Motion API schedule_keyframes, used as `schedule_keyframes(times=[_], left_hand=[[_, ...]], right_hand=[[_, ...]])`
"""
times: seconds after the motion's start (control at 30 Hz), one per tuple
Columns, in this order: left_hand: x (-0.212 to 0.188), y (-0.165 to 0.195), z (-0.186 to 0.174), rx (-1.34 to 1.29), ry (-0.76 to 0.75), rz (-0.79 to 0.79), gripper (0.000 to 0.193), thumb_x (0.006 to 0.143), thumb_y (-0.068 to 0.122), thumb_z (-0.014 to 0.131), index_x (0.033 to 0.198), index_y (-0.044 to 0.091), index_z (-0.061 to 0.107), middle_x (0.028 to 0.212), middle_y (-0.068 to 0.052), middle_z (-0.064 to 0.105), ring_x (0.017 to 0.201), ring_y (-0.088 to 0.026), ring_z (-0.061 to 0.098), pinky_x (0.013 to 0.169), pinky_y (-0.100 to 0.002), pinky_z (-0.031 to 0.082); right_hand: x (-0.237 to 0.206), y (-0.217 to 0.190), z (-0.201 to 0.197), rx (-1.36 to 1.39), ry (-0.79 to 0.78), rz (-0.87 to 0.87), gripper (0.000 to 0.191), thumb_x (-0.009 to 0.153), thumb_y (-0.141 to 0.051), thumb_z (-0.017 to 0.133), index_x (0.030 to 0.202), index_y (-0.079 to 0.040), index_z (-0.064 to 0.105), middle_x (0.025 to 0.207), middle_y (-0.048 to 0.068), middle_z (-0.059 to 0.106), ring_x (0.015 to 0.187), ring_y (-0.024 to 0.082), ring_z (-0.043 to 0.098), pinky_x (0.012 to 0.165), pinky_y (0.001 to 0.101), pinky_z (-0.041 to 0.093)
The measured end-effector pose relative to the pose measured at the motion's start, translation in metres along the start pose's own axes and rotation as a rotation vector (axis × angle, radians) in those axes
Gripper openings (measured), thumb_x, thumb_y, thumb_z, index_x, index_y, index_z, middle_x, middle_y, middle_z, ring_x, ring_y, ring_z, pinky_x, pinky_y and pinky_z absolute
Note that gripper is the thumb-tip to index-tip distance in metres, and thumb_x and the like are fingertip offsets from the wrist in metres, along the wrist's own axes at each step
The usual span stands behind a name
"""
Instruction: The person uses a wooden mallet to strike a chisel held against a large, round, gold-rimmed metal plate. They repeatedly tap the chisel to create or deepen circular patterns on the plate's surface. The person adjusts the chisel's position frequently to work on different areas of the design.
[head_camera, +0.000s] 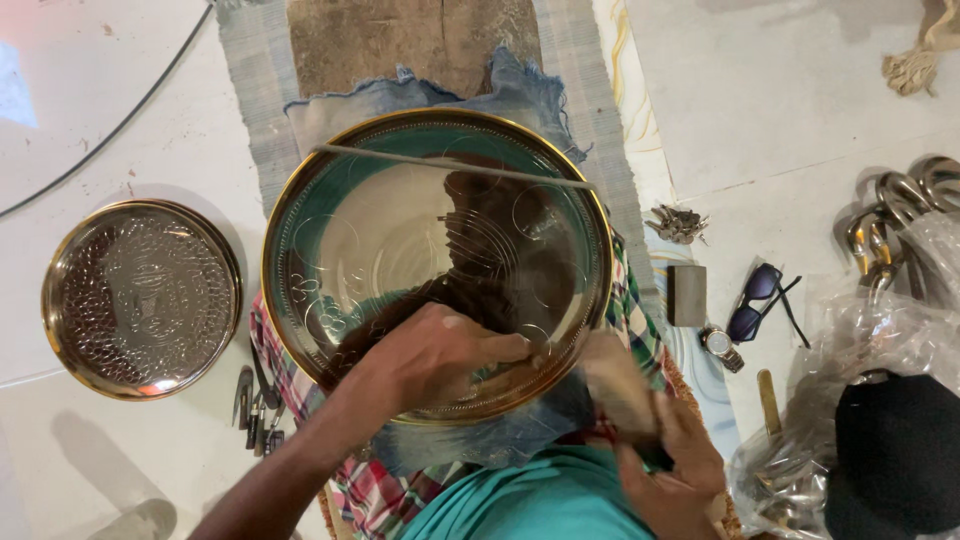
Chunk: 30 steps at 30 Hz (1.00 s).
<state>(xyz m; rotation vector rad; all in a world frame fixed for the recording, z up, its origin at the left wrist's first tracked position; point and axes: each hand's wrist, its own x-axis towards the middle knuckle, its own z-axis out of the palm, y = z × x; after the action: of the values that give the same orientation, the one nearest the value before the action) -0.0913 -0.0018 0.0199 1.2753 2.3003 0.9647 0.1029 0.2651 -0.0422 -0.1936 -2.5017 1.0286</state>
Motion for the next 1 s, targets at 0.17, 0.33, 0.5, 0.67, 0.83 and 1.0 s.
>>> schedule_keyframes(times=[0.17, 0.33, 0.5, 0.67, 0.83, 1.0], left_hand=[[-0.023, 0.011, 0.027, -0.040, 0.137, -0.382, 0.046, 0.075, 0.001, 0.068, 0.118, 0.017, 0.070, 0.085, -0.010, 0.078, 0.071, -0.027, 0.075, 0.059, -0.038, 0.059], [-0.038, 0.019, 0.065, -0.045, 0.547, -0.477, 0.043, 0.071, -0.007, 0.067, 0.110, 0.010, 0.070, 0.094, -0.011, 0.078, 0.082, -0.025, 0.079, 0.068, -0.034, 0.062], [-0.030, 0.041, 0.095, -0.067, 0.933, -0.742, 0.062, 0.073, -0.012, 0.061, 0.133, 0.000, 0.066, 0.080, -0.013, 0.075, 0.067, -0.023, 0.075, 0.062, -0.035, 0.059], [-0.020, 0.058, 0.104, 0.043, 1.140, -0.757, 0.040, 0.080, -0.011, 0.056, 0.115, 0.003, 0.068, 0.093, -0.012, 0.077, 0.079, -0.022, 0.079, 0.067, -0.033, 0.062], [-0.022, 0.061, 0.106, 0.029, 1.175, -0.765, 0.034, 0.086, -0.007, 0.058, 0.115, 0.006, 0.068, 0.096, -0.011, 0.078, 0.081, -0.022, 0.080, 0.067, -0.032, 0.062], [-0.021, 0.058, 0.115, -0.040, 1.228, -0.831, 0.037, 0.091, -0.001, 0.057, 0.126, 0.006, 0.066, 0.089, -0.007, 0.079, 0.077, -0.022, 0.081, 0.065, -0.031, 0.064]], right_hand=[[0.051, -0.018, -0.014, 0.178, -0.299, 0.058, 0.070, 0.067, 0.004, 0.072, 0.136, 0.002, 0.060, 0.127, 0.023, 0.067, 0.110, 0.027, 0.071, 0.090, 0.0321, 0.055], [0.128, -0.047, -0.023, 0.046, -0.614, -0.104, 0.078, 0.065, 0.002, 0.074, 0.140, -0.017, 0.067, 0.125, 0.011, 0.072, 0.085, 0.022, 0.069, 0.070, 0.0324, 0.055], [0.195, -0.082, -0.022, -0.284, -0.812, -0.502, 0.089, 0.057, -0.009, 0.075, 0.142, -0.030, 0.063, 0.119, 0.006, 0.072, 0.069, 0.017, 0.067, 0.057, 0.0380, 0.053], [0.218, -0.103, -0.012, -0.179, -0.889, -0.521, 0.090, 0.062, 0.001, 0.070, 0.146, -0.030, 0.059, 0.116, 0.006, 0.073, 0.056, 0.015, 0.064, 0.042, 0.0281, 0.049], [0.233, -0.121, -0.006, -0.099, -0.904, -0.581, 0.085, 0.066, -0.001, 0.072, 0.145, -0.027, 0.055, 0.117, 0.004, 0.072, 0.057, 0.011, 0.062, 0.041, 0.0240, 0.048], [0.235, -0.131, 0.003, -0.412, -0.899, -0.994, 0.093, 0.058, -0.024, 0.081, 0.148, -0.028, 0.058, 0.096, 0.004, 0.067, 0.057, 0.020, 0.058, 0.049, 0.0367, 0.050]])
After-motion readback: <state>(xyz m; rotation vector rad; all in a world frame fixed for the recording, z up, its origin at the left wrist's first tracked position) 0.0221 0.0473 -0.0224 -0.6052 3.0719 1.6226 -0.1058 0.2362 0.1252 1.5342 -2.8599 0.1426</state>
